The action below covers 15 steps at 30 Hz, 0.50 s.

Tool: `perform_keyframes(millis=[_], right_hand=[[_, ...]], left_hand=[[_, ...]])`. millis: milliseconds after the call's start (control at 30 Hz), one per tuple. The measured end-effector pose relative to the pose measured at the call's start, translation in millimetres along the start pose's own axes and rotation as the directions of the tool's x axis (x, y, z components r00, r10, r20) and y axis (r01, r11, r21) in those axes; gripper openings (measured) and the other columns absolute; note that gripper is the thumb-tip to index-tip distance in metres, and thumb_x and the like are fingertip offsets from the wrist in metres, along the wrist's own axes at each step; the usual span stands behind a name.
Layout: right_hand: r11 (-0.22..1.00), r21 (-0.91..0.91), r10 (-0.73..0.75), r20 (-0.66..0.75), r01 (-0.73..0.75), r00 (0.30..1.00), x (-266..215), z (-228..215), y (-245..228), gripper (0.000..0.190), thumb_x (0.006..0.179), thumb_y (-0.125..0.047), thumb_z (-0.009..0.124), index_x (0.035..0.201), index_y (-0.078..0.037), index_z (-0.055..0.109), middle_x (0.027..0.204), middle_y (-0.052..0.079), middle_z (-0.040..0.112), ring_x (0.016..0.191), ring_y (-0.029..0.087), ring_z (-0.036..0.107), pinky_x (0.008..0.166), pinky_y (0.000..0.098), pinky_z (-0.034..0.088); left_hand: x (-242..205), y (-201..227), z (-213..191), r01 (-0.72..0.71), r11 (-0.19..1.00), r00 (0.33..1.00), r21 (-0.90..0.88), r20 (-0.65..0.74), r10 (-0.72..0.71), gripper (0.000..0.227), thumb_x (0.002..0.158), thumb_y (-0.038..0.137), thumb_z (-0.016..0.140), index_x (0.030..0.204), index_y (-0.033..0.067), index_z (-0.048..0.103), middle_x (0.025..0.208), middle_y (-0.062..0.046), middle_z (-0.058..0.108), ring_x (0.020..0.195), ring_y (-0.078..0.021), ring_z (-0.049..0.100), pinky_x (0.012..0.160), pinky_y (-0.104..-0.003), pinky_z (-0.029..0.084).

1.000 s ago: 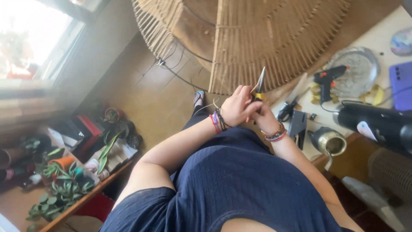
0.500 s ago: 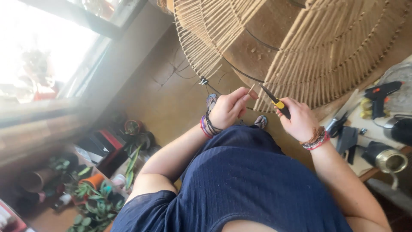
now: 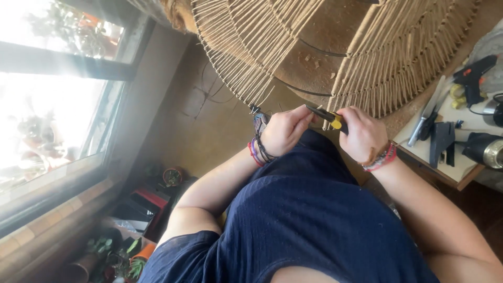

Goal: Securing wicker strips to a large conical frame using a hot glue gun, scissors, and a stapler.

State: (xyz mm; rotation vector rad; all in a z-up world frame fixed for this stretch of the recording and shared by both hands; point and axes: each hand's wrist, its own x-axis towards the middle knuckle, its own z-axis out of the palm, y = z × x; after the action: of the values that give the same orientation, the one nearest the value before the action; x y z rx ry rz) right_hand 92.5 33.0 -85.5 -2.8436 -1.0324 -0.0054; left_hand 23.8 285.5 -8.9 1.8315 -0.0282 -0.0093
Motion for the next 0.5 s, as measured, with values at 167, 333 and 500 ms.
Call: perform_keyframes(millis=[167,333,500], right_hand=[[0.998,-0.064,0.026,-0.007,-0.026,1.000,8,13,19,0.032,0.078,-0.028,0.070,0.108,-0.037,0.065,0.091,-0.011,0.066,0.085,0.013,0.072,0.072,0.0285,0.057],[0.950,0.312,-0.023,0.139,-0.021,0.990,23,-3,42,0.055,0.070,-0.010,0.073,0.123,-0.018,0.063,0.101,0.006,0.064,0.095,0.032,0.070,0.078,0.0437,0.059],[1.000,-0.018,0.017,0.056,-0.016,0.998,33,9,64,0.037,0.076,-0.025,0.069,0.110,-0.037,0.062,0.093,-0.009,0.065,0.078,0.018,0.072,0.068,0.0349,0.059]], left_hand=[[19,-11,15,0.025,0.998,0.999,0.064,-0.033,-0.023,0.022,0.106,0.027,0.049,0.098,0.0138,0.065,0.070,-0.010,0.069,0.074,-0.0413,0.070,0.062,-0.047,0.059],[42,2,32,0.025,0.993,0.995,0.115,-0.101,-0.013,0.020,0.106,0.028,0.053,0.097,0.0132,0.063,0.063,-0.006,0.067,0.069,-0.0381,0.071,0.059,-0.044,0.059],[58,-7,58,0.063,0.980,0.988,0.188,-0.153,-0.034,0.021,0.105,0.030,0.053,0.091,0.0155,0.060,0.062,-0.009,0.066,0.070,-0.0387,0.070,0.055,-0.046,0.056]])
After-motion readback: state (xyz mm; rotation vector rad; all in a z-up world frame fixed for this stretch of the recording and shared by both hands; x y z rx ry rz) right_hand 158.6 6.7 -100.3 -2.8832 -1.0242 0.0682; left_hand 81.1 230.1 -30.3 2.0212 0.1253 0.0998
